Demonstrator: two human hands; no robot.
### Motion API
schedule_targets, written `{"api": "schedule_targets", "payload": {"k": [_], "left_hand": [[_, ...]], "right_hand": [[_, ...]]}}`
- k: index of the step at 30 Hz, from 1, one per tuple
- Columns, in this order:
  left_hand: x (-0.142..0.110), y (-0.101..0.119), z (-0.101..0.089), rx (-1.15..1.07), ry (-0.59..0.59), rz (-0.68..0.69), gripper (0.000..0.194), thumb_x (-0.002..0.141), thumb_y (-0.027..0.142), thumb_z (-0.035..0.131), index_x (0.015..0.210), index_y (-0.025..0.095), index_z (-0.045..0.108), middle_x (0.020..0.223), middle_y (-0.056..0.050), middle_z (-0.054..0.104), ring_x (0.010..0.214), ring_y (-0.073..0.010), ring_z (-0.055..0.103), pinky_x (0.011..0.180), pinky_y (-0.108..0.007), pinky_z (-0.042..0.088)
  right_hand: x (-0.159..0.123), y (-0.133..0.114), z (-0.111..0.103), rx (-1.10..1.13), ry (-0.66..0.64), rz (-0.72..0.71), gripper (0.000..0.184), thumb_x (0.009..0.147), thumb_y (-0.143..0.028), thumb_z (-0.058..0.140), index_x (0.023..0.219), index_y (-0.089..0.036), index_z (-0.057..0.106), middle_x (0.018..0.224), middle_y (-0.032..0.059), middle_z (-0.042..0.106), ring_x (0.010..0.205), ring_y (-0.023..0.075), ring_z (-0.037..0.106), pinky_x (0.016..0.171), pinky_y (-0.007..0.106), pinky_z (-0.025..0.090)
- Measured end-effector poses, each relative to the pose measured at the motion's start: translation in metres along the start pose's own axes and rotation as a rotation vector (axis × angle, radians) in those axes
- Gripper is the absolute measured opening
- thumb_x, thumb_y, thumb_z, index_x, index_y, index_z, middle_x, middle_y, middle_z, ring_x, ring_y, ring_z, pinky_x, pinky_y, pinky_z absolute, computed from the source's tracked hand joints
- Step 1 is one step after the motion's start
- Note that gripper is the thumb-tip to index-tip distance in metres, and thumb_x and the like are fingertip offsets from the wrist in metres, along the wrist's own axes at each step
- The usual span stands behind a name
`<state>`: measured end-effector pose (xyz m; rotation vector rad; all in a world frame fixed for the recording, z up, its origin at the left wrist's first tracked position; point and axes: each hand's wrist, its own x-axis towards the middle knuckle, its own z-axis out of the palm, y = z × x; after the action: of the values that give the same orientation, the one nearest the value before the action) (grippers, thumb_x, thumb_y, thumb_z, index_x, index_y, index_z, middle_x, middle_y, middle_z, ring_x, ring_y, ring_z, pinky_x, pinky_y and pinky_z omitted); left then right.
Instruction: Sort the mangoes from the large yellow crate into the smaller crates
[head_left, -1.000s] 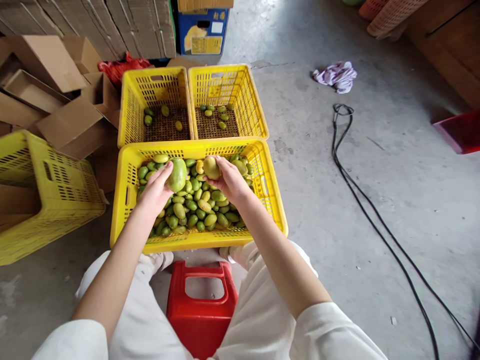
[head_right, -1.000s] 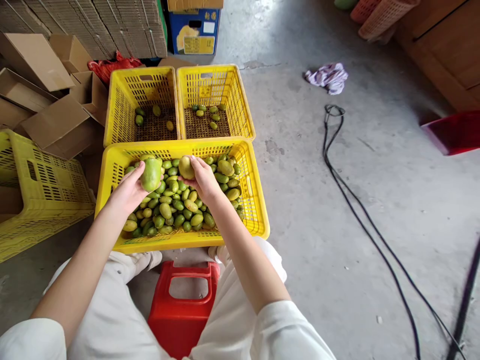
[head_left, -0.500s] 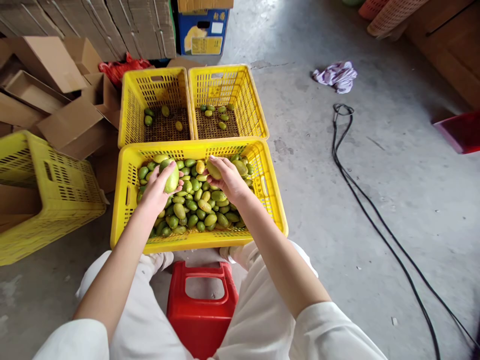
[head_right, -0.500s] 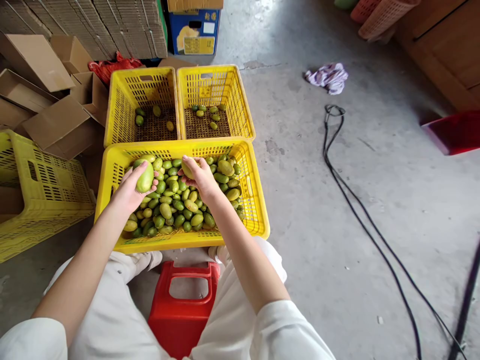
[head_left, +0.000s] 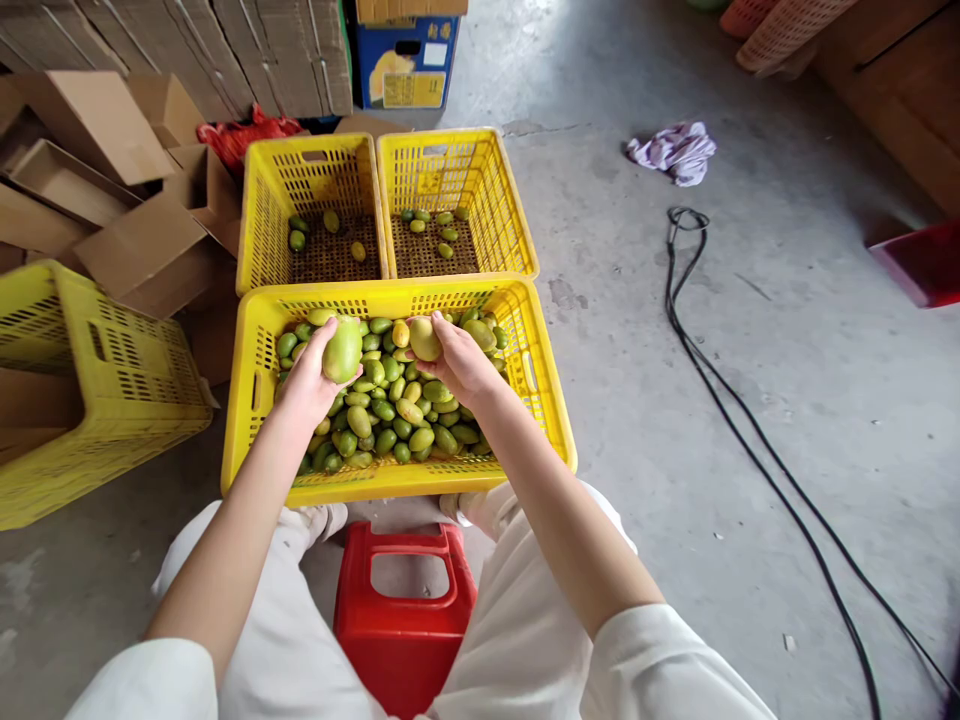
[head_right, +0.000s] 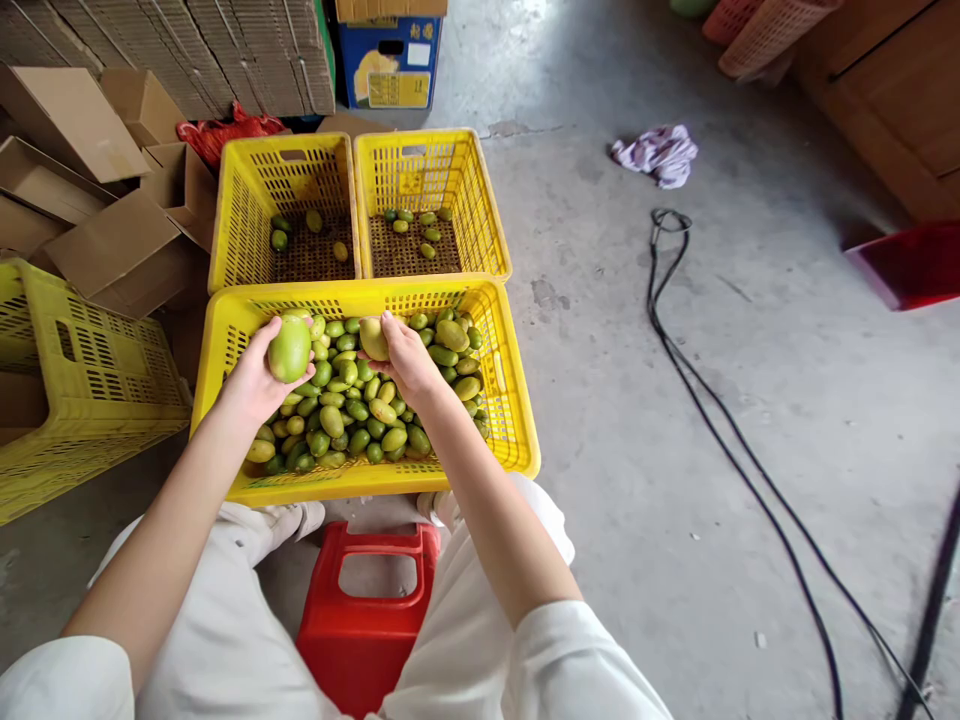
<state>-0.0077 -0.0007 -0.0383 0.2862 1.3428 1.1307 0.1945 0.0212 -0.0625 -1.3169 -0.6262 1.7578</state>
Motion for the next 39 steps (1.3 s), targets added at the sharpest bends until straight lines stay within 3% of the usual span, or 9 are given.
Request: {"api": "schedule_targets", "payload": {"k": [4, 7, 11, 15, 19, 24, 30, 35, 39], "left_hand": [[-0.001, -0.001, 0.001, -0.015, -0.046, -0.007, 0.025, 0.108, 0.041, 0.077, 0.117, 0.018, 0.081, 0.099, -0.008, 0.085, 0.080, -0.0191, 0.078, 0.072, -0.027, 0.064], [-0.006, 0.005, 0.007, -0.014, -0.027, -0.083, 0.030, 0.117, 0.040, 0.061, 0.116, 0.016, 0.079, 0.093, -0.010, 0.084, 0.073, -0.0192, 0.078, 0.066, -0.027, 0.063], [-0.012, 0.015, 0.014, -0.029, 0.009, -0.146, 0.042, 0.122, 0.043, 0.046, 0.110, 0.017, 0.077, 0.085, -0.010, 0.080, 0.065, -0.0197, 0.076, 0.060, -0.027, 0.062], [-0.010, 0.013, 0.012, -0.051, 0.004, -0.105, 0.032, 0.114, 0.050, 0.067, 0.109, 0.020, 0.075, 0.080, -0.004, 0.076, 0.060, -0.0169, 0.072, 0.057, -0.024, 0.060], [-0.009, 0.009, 0.009, -0.041, 0.016, -0.029, 0.024, 0.098, 0.036, 0.090, 0.103, 0.022, 0.071, 0.078, 0.001, 0.073, 0.056, -0.0114, 0.066, 0.052, -0.017, 0.052], [-0.012, 0.015, 0.013, -0.071, 0.001, -0.084, 0.016, 0.102, 0.034, 0.079, 0.101, 0.019, 0.072, 0.077, -0.002, 0.072, 0.053, -0.0117, 0.062, 0.044, -0.017, 0.043], [-0.010, 0.013, 0.009, -0.067, -0.023, -0.047, 0.007, 0.095, 0.020, 0.073, 0.101, 0.018, 0.076, 0.087, -0.008, 0.079, 0.063, -0.0148, 0.070, 0.050, -0.019, 0.051], [-0.004, 0.004, 0.001, -0.023, -0.075, 0.072, 0.024, 0.081, 0.014, 0.092, 0.099, 0.020, 0.077, 0.098, -0.006, 0.082, 0.066, -0.0117, 0.069, 0.059, -0.019, 0.056], [-0.001, -0.002, -0.001, -0.050, -0.087, 0.127, 0.040, 0.070, 0.017, 0.106, 0.088, 0.020, 0.071, 0.087, 0.000, 0.075, 0.066, -0.0080, 0.062, 0.059, -0.016, 0.050]], "right_hand": [[0.001, -0.002, 0.001, -0.003, 0.010, 0.051, 0.056, 0.105, -0.081, 0.075, 0.105, -0.024, 0.076, 0.079, 0.0007, 0.073, 0.061, 0.0163, 0.068, 0.056, 0.027, 0.052], [-0.001, -0.007, 0.003, -0.008, -0.006, 0.104, 0.066, 0.106, -0.088, 0.067, 0.100, -0.023, 0.074, 0.068, -0.0003, 0.066, 0.055, 0.0164, 0.063, 0.051, 0.027, 0.045], [-0.007, -0.016, 0.007, 0.049, -0.045, 0.136, 0.064, 0.110, -0.085, 0.063, 0.091, -0.024, 0.066, 0.066, -0.0007, 0.065, 0.052, 0.0139, 0.059, 0.049, 0.025, 0.044], [-0.013, -0.019, 0.010, 0.087, -0.080, 0.133, 0.052, 0.109, -0.073, 0.074, 0.092, -0.025, 0.061, 0.068, -0.0024, 0.067, 0.052, 0.0123, 0.060, 0.049, 0.023, 0.043], [-0.013, -0.017, 0.009, 0.087, -0.082, 0.096, 0.039, 0.109, -0.057, 0.079, 0.097, -0.026, 0.060, 0.072, -0.0033, 0.071, 0.052, 0.0117, 0.060, 0.052, 0.023, 0.046], [-0.013, -0.017, 0.008, 0.096, -0.108, 0.102, 0.045, 0.105, -0.065, 0.085, 0.098, -0.026, 0.063, 0.069, -0.0023, 0.071, 0.052, 0.0136, 0.061, 0.048, 0.024, 0.044], [-0.014, -0.022, 0.011, 0.113, -0.041, 0.131, 0.054, 0.108, -0.074, 0.077, 0.089, -0.025, 0.064, 0.061, -0.0016, 0.067, 0.047, 0.0116, 0.054, 0.042, 0.021, 0.040], [-0.013, -0.020, 0.013, 0.142, 0.024, 0.102, 0.044, 0.099, -0.054, 0.095, 0.088, -0.022, 0.066, 0.068, -0.0019, 0.070, 0.050, 0.0097, 0.055, 0.047, 0.021, 0.049], [-0.014, -0.015, 0.010, 0.118, 0.048, 0.043, 0.049, 0.085, -0.043, 0.108, 0.086, -0.023, 0.064, 0.067, -0.0045, 0.065, 0.055, 0.0085, 0.051, 0.047, 0.021, 0.042]]}}
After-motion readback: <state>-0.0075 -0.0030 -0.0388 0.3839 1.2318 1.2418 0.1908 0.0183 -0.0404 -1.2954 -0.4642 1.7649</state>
